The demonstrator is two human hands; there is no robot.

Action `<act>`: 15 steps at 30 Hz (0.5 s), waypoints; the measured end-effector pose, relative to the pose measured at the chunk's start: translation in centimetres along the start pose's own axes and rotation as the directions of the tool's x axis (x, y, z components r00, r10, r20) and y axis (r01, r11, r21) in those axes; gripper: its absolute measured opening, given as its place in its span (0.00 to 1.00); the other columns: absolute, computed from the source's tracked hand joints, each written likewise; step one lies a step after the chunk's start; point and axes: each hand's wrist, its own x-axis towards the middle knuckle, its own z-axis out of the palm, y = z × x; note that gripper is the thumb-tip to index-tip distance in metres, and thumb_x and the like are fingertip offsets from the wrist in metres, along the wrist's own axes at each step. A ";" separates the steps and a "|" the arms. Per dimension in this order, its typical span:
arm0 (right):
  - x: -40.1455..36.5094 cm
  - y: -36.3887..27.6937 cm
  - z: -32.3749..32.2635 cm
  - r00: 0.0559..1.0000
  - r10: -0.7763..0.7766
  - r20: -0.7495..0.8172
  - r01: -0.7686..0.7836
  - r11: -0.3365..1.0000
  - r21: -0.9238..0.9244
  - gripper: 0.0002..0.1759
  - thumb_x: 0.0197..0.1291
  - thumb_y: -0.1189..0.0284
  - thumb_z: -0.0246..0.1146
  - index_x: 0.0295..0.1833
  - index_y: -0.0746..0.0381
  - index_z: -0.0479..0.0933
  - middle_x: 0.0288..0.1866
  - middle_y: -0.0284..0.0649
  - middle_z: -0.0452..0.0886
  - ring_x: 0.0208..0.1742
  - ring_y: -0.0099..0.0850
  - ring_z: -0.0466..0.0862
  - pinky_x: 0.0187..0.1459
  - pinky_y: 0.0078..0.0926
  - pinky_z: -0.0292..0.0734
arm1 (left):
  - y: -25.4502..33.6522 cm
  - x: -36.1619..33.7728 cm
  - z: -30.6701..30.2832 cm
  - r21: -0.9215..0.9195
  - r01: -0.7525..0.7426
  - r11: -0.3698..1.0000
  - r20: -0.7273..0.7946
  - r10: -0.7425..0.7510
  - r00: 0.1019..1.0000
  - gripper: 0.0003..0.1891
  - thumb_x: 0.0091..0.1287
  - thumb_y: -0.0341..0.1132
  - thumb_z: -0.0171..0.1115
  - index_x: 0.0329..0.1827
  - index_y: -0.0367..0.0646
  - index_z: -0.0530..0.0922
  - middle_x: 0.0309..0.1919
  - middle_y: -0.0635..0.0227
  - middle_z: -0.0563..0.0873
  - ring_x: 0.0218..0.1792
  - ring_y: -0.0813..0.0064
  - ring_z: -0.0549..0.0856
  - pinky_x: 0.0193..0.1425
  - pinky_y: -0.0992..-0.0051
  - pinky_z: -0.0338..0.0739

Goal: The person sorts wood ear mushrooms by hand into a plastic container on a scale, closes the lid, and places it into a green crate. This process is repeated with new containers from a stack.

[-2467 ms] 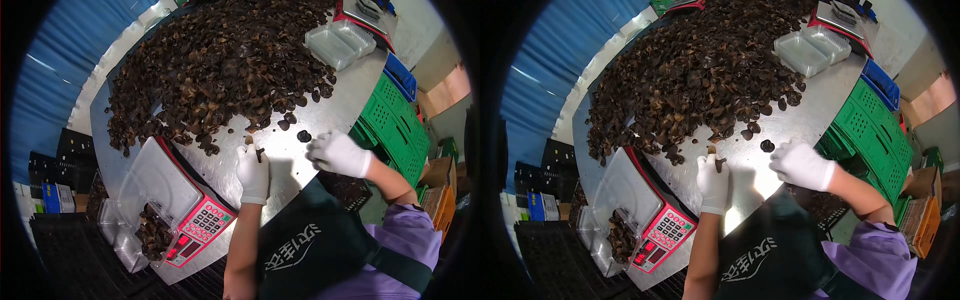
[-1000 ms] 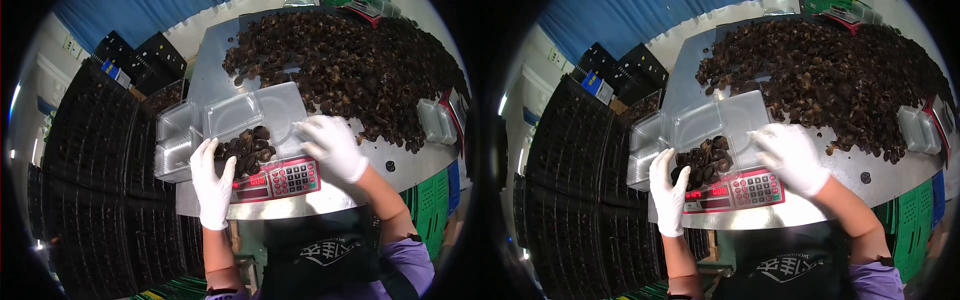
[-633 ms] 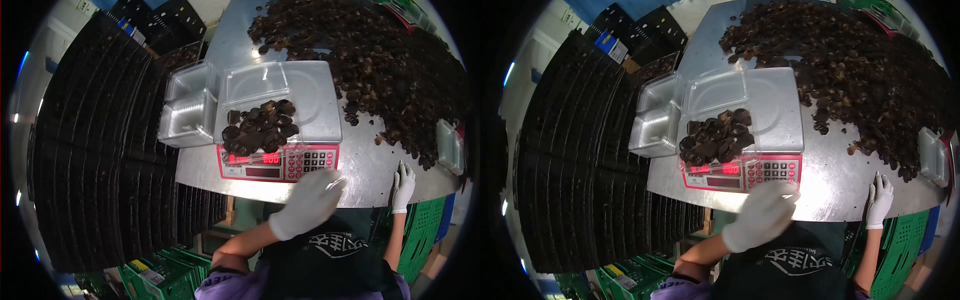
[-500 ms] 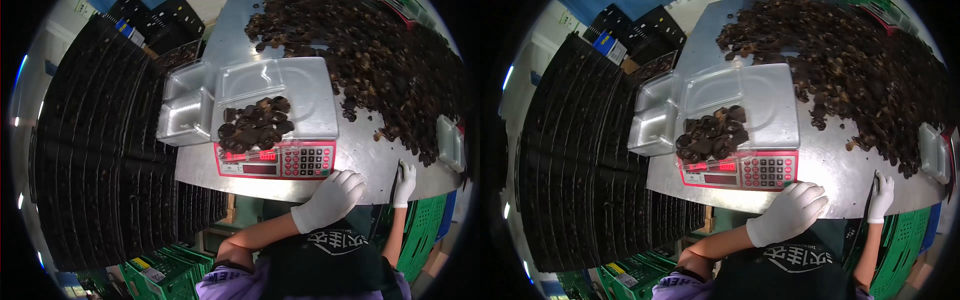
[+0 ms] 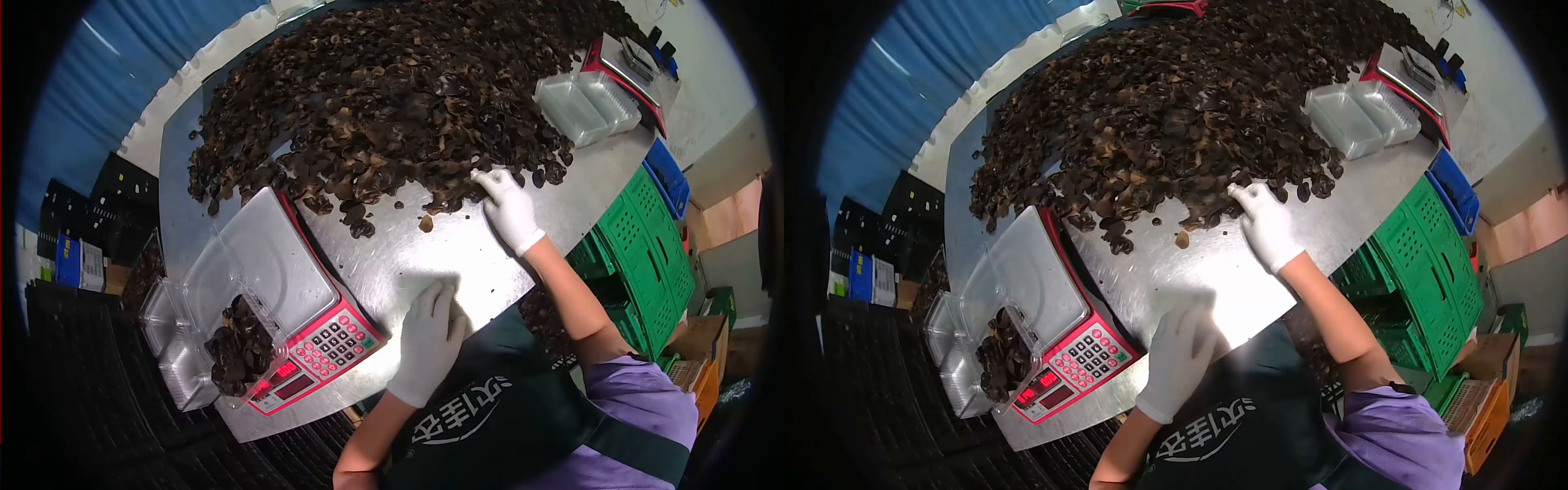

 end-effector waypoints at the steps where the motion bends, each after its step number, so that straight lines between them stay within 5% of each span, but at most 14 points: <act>1: -0.5 -0.9 -0.2 0.997 -0.069 0.029 0.067 0.996 0.051 0.25 0.54 0.81 0.61 0.59 0.53 0.79 0.50 0.43 0.77 0.44 0.41 0.82 0.45 0.35 0.79 | -0.2 0.5 0.4 0.021 0.018 1.000 -0.014 -0.018 1.000 0.27 0.64 0.35 0.63 0.66 0.36 0.71 0.61 0.49 0.75 0.59 0.48 0.77 0.64 0.58 0.72; 7: -2.5 -0.4 -2.9 0.996 0.087 -0.022 -0.072 0.919 0.389 0.19 0.57 0.85 0.59 0.53 0.62 0.81 0.47 0.40 0.81 0.46 0.34 0.84 0.47 0.27 0.79 | -1.8 5.1 2.2 0.148 0.215 0.965 -0.163 -0.191 0.968 0.31 0.64 0.38 0.62 0.68 0.31 0.67 0.62 0.45 0.74 0.61 0.47 0.75 0.66 0.59 0.71; 9: -2.9 1.0 -2.8 0.984 0.173 0.044 -0.168 0.817 0.551 0.16 0.61 0.84 0.60 0.54 0.65 0.81 0.45 0.38 0.80 0.41 0.26 0.83 0.42 0.23 0.78 | -3.2 7.6 2.8 0.215 0.210 0.954 -0.198 -0.168 0.966 0.29 0.63 0.38 0.63 0.64 0.32 0.69 0.59 0.46 0.76 0.59 0.48 0.76 0.63 0.59 0.73; 10: -2.9 0.7 -3.0 0.915 0.352 0.197 -0.379 0.582 0.720 0.12 0.65 0.81 0.61 0.53 0.68 0.81 0.40 0.33 0.79 0.36 0.18 0.78 0.37 0.19 0.75 | -3.6 8.9 3.1 0.278 0.204 0.939 -0.243 -0.137 0.960 0.26 0.63 0.38 0.64 0.61 0.32 0.71 0.56 0.47 0.77 0.56 0.49 0.78 0.61 0.59 0.75; 14: -3.3 0.0 -2.8 0.894 0.376 0.244 -0.437 0.616 0.655 0.08 0.65 0.78 0.64 0.48 0.66 0.83 0.32 0.32 0.80 0.29 0.16 0.76 0.31 0.18 0.72 | -3.9 11.9 3.8 0.484 0.314 0.816 -0.215 -0.237 0.947 0.16 0.61 0.39 0.66 0.45 0.38 0.75 0.42 0.57 0.80 0.46 0.55 0.81 0.50 0.61 0.78; 15: -3.5 0.0 -2.0 0.973 0.225 0.056 -0.220 0.820 0.529 0.11 0.59 0.76 0.67 0.48 0.63 0.83 0.32 0.37 0.80 0.27 0.23 0.79 0.30 0.23 0.74 | -3.9 11.8 3.7 0.487 0.313 0.815 -0.213 -0.237 0.948 0.16 0.61 0.39 0.66 0.45 0.38 0.75 0.42 0.57 0.80 0.46 0.55 0.81 0.50 0.61 0.78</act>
